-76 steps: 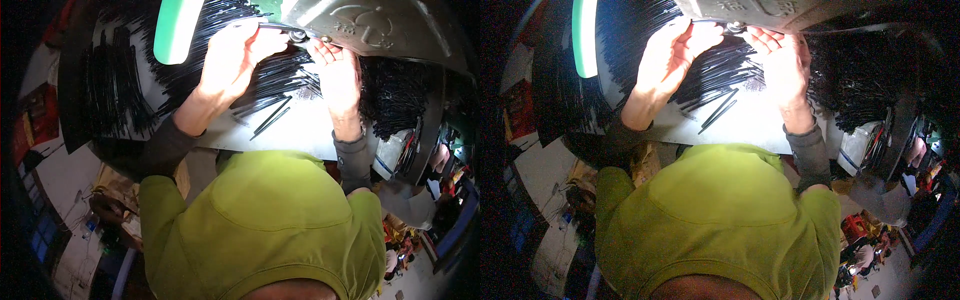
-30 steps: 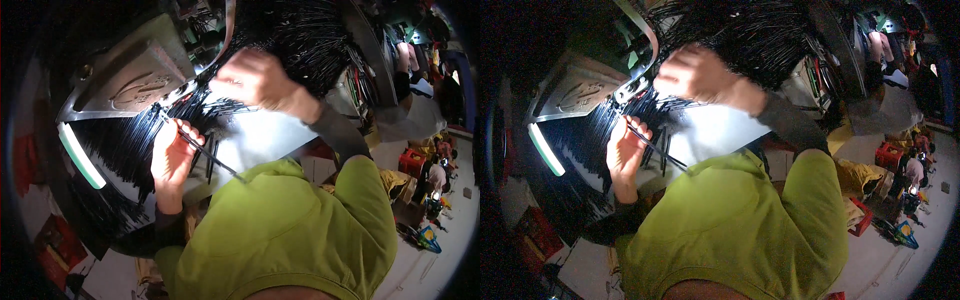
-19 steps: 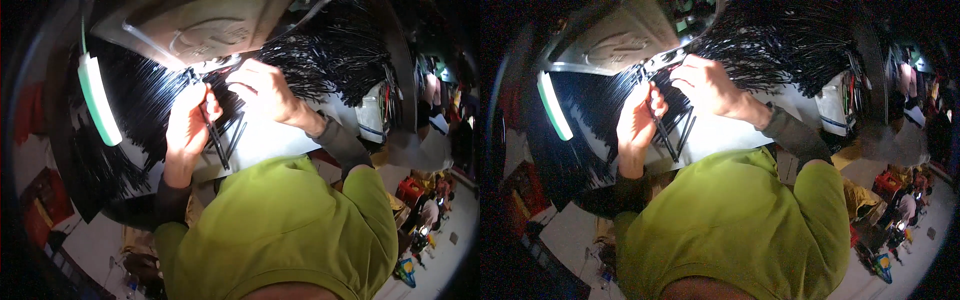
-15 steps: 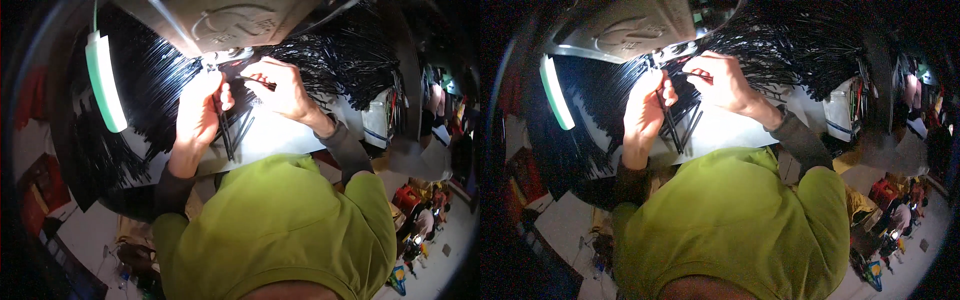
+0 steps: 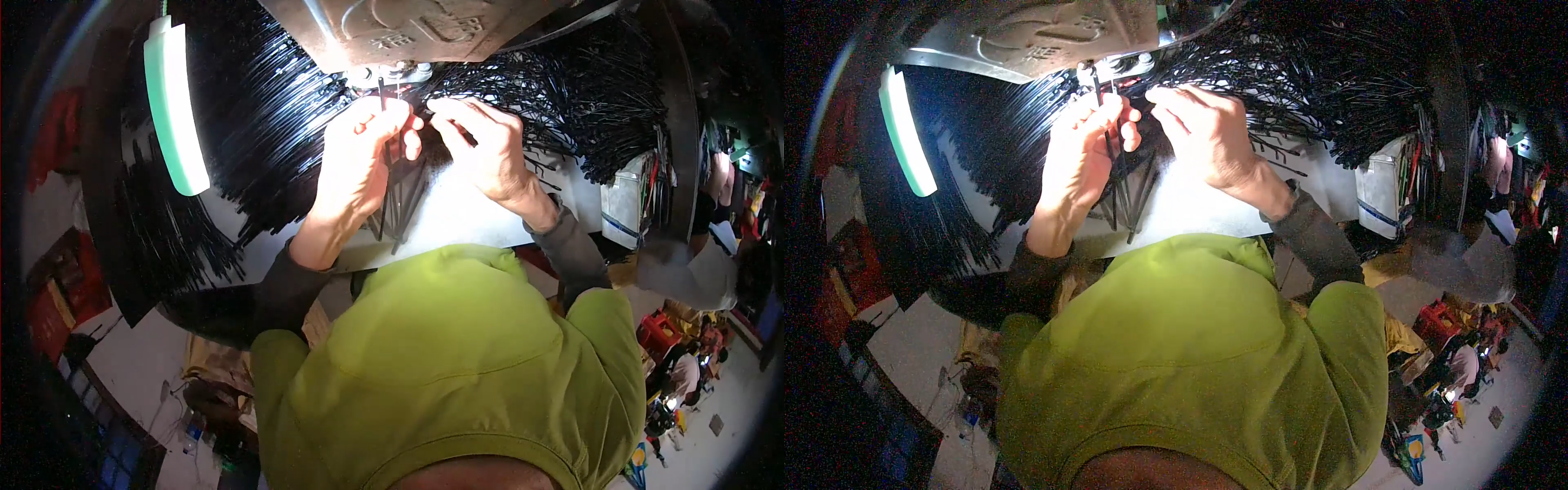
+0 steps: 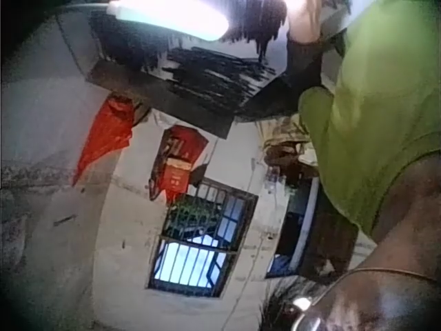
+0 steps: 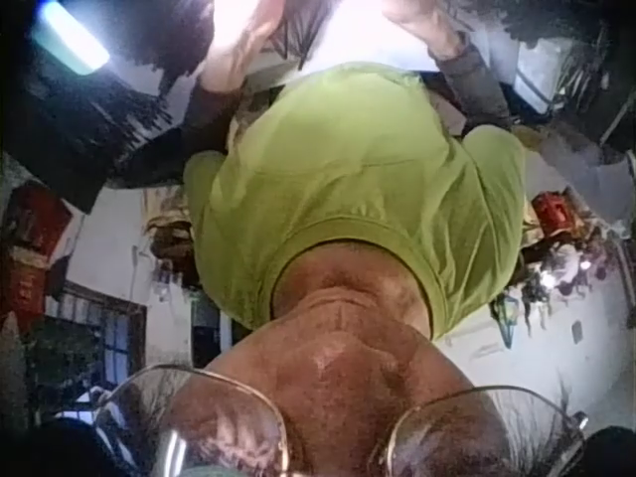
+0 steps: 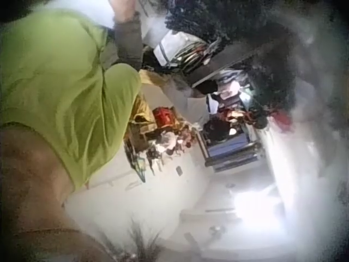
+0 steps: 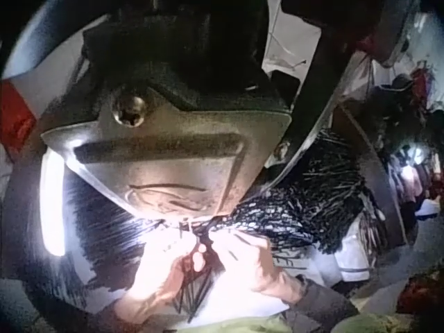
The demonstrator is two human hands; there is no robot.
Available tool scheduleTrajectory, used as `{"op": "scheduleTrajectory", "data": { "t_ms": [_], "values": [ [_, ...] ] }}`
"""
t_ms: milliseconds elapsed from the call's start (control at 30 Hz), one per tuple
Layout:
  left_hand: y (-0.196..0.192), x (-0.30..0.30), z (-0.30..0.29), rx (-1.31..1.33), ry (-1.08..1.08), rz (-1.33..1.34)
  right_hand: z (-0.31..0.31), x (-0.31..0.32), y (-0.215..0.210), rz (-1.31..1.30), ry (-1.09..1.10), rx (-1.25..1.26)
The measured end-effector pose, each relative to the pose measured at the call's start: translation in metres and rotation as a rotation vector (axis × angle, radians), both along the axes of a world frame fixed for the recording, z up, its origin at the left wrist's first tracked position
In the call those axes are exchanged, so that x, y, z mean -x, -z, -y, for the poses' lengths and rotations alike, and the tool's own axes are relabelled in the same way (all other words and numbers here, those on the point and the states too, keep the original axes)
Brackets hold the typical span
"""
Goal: The person assembles black plastic components by hand, feeding them into a workbench press machine to create assembled parts.
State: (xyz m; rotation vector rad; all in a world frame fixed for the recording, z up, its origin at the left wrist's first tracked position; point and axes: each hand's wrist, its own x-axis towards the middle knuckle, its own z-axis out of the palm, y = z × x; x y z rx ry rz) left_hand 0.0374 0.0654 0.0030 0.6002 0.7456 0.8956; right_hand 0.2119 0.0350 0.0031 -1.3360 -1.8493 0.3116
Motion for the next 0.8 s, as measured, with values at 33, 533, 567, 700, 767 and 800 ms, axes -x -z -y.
{"op": "scheduleTrajectory", "data": {
  "t_ms": [33, 533, 567, 700, 767, 800],
  "values": [
    [-0.003, 0.001, 0.001, 0.004, -0.001, 0.000, -0.002, -0.003, 0.003, -0.010, -0.012, -0.026],
    [-0.011, 0.044, 0.012, 0.094, -0.125, 0.127, -0.004, 0.000, -0.002, 0.228, -0.042, 0.115],
    [-0.011, 0.045, 0.012, 0.096, -0.132, 0.127, -0.006, -0.003, -0.005, 0.230, -0.033, 0.085],
    [-0.011, 0.046, 0.011, 0.076, -0.138, 0.160, -0.005, -0.009, -0.002, 0.131, 0.019, 0.062],
    [-0.011, 0.047, 0.010, 0.071, -0.133, 0.175, 0.001, -0.010, -0.005, 0.058, 0.029, 0.082],
    [-0.009, 0.047, 0.010, 0.093, -0.128, 0.176, 0.005, -0.011, -0.007, 0.059, 0.027, 0.083]
  ]
}}
